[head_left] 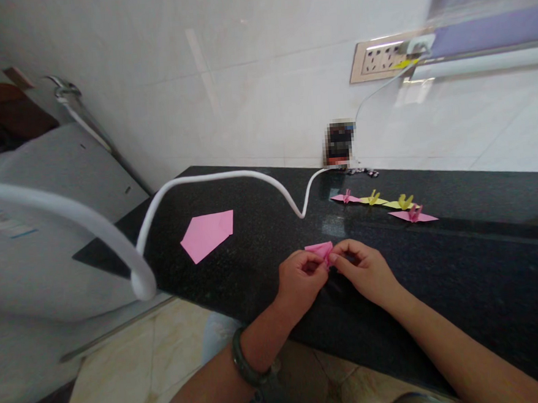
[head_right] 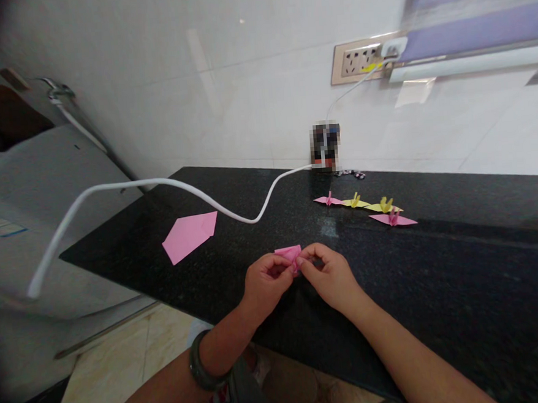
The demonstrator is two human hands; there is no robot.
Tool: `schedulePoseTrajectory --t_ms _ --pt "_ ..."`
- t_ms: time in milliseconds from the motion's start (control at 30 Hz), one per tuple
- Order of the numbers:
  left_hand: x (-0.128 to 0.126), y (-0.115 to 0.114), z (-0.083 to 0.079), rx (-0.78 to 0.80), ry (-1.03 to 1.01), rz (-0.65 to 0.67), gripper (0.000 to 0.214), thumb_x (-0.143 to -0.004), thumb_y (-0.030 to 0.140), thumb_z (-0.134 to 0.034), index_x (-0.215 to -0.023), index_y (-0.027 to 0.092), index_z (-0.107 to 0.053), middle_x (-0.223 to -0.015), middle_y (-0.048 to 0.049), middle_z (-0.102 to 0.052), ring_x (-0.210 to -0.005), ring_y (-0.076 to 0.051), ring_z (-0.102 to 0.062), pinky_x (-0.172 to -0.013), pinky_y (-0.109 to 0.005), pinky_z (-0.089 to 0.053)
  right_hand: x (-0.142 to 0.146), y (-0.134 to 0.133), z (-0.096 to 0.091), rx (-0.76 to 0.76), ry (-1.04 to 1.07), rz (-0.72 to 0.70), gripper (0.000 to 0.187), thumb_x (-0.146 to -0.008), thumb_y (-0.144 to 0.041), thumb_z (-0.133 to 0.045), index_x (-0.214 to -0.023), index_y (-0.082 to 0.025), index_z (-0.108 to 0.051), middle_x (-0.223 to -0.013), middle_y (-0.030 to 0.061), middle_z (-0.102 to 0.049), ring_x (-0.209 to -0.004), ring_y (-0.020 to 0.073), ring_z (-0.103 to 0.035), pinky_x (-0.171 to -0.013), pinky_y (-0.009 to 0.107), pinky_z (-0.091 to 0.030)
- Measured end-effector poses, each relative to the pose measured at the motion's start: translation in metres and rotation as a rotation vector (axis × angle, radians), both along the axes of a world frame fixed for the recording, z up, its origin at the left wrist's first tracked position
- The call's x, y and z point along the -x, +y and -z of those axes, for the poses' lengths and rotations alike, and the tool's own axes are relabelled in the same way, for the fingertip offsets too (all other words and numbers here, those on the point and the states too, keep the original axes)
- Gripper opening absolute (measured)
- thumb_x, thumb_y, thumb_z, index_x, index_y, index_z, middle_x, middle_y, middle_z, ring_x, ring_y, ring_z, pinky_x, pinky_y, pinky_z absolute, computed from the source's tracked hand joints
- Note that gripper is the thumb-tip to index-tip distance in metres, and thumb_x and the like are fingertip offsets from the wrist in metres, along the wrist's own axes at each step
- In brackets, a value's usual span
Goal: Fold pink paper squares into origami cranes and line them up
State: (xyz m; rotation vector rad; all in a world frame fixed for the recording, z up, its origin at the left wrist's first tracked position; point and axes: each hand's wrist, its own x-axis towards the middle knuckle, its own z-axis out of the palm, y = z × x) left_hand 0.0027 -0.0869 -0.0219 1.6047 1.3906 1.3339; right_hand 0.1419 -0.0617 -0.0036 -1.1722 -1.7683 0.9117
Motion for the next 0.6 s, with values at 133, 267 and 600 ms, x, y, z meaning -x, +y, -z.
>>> schedulePoseTrajectory --t_ms 133,267,600 --pt "-0.0004 0.0 0.0009 -0.006 0.012 -0.014 0.012 -0.069 0.026 -0.054 -0.071 0.015 -0.059 -0.069 -0.0029 -0.059 -0.061 -0.011 -0.053 -0.056 -0.021 -0.043 0.0001 0.0002 0.0023 -0.035 0.009 0.063 0.007 -0.071 -0.024 -0.05 -0.072 -0.018 -0.051 -0.065 0.0003 -0.056 -0.056 0.0112 -0.051 -0.05 0.022 -0.041" --pt "-0.0013 -0.0007 -0.0009 -0.044 0.068 -0.029 0.01 -0.069 0.024 -0.054 -0.069 0.016 -0.059 -0.069 -0.0023 -0.057 -0.063 -0.011 -0.053 -0.058 -0.021 -0.043 0.0 -0.0021 0.0005 -0.072 -0.101 0.113 0.008 -0.07 -0.022 -0.048 -0.072 -0.018 -0.055 -0.065 0.0004 -0.058 -0.057 0.0122 -0.053 -0.052 0.023 -0.041" --pt "-0.0022 -0.0036 -0.0035 -0.016 -0.01 0.044 0.01 -0.07 0.024 -0.054 -0.073 0.015 -0.057 -0.075 -0.0033 -0.056 -0.064 -0.01 -0.055 -0.058 -0.021 -0.045 0.0016 -0.0035 -0.0029 -0.065 -0.087 0.07 0.014 -0.071 -0.029 -0.051 -0.079 -0.018 -0.056 -0.07 0.0017 -0.059 -0.061 0.0131 -0.054 -0.052 0.023 -0.042"
